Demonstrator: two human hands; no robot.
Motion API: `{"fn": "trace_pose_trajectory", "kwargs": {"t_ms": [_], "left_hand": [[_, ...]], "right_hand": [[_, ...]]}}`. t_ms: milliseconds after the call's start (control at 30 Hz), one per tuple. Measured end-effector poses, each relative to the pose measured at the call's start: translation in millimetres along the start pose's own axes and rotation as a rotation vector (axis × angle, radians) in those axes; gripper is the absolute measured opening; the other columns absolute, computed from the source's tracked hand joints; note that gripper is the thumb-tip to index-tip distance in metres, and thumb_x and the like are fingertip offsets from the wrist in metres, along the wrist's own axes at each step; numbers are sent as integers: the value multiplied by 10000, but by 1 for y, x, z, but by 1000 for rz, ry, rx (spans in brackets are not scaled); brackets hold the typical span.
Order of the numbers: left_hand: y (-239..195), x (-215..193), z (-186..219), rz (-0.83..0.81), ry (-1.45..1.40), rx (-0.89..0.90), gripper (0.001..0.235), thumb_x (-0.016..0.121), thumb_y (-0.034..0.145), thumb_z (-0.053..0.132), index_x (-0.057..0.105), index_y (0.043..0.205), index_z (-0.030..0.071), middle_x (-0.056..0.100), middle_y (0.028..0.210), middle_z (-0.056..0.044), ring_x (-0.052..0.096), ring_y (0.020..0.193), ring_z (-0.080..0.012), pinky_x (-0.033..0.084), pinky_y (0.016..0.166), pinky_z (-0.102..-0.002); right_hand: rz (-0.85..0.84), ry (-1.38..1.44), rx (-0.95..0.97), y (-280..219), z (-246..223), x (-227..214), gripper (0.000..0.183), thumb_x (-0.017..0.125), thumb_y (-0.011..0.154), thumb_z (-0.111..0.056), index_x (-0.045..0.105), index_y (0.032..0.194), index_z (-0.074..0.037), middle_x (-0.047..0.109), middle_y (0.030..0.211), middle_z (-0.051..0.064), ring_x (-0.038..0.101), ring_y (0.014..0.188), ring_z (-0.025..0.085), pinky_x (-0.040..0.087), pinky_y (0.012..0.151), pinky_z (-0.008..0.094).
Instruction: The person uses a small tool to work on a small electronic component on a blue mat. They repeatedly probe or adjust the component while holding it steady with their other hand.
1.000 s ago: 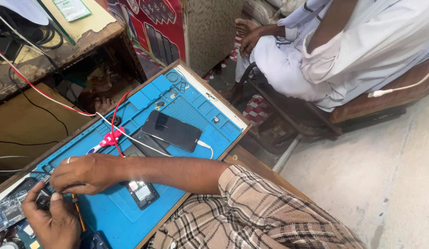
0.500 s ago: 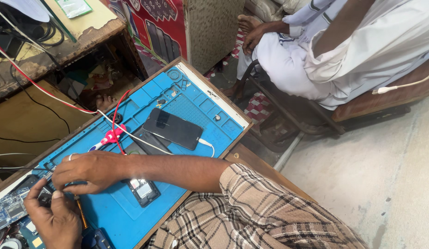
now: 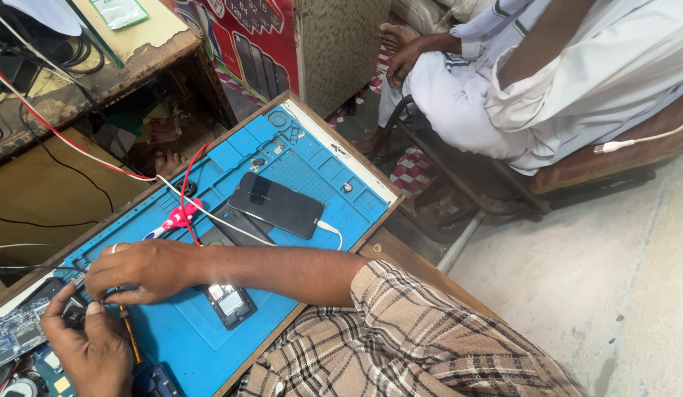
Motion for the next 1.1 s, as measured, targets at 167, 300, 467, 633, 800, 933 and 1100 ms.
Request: {"fn": "trace_pose_trajectory", "kwargs": {"t_ms": [167,300,467,633,800,933,1100], "left_hand": [[-2,1,4,12,0,-16,369,465,1177,41,339,1524,59,535,907,-65,500,656,-61,414,605,-222],[-2,3,12,29,-10,-37,376,469,1191,58,336,1542,75,536,940,-73,501,686,-63,403,613,-231],[-2,9,14,34,-63,-22,407,481,1142,99,386,1537,121,552,1089,-39,523,793,-74,440,645,-234],[-1,14,40,150,416,571,420,558,1050,47,436,1451,25,565,1295,-200,557,1191,-309,462,1009,-439],[-3,9,48,134,189,173,431,587,1034,200,479,1428,62,624,1141,-110,583,912,-159,510,819,-308],[-4,10,59,141,183,152,441,579,1012,205,474,1414,60,629,1182,-103,569,764,-117,509,682,-286],[-5,9,56,138,150,55,460,587,1004,215,474,1428,77,661,1032,-112,599,750,-111,524,675,-280]], "right_hand": [[-2,12,16,0,-1,0,236,760,862,-211,665,1073,-163,671,1137,6,663,1124,217,527,1014,366],[-32,20,20,1,-1,0,225,765,871,-210,674,1070,-158,673,1145,4,668,1133,221,535,1021,366],[3,30,-1,0,0,-3,265,772,872,-198,663,1097,-111,689,1153,57,659,1144,284,523,1039,421],[23,26,-34,5,-7,-11,279,816,847,-110,675,1084,-68,715,1091,102,686,1063,304,542,964,426],[27,5,-49,14,-21,-17,231,783,814,-45,669,1014,-62,708,1075,99,682,1053,301,537,935,419],[23,-20,-30,15,-26,-19,193,778,821,-37,670,978,-68,713,1057,82,690,1032,286,541,931,410],[12,-18,-29,17,-25,-16,199,782,820,-36,684,992,-54,722,1071,88,695,1022,289,541,908,405]]}}
Point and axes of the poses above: each hand's wrist, its own y-axis towards the middle knuckle, its own x-axis out of the palm, z = x × y, the point moved 4 cm from there along y, towards the middle knuckle
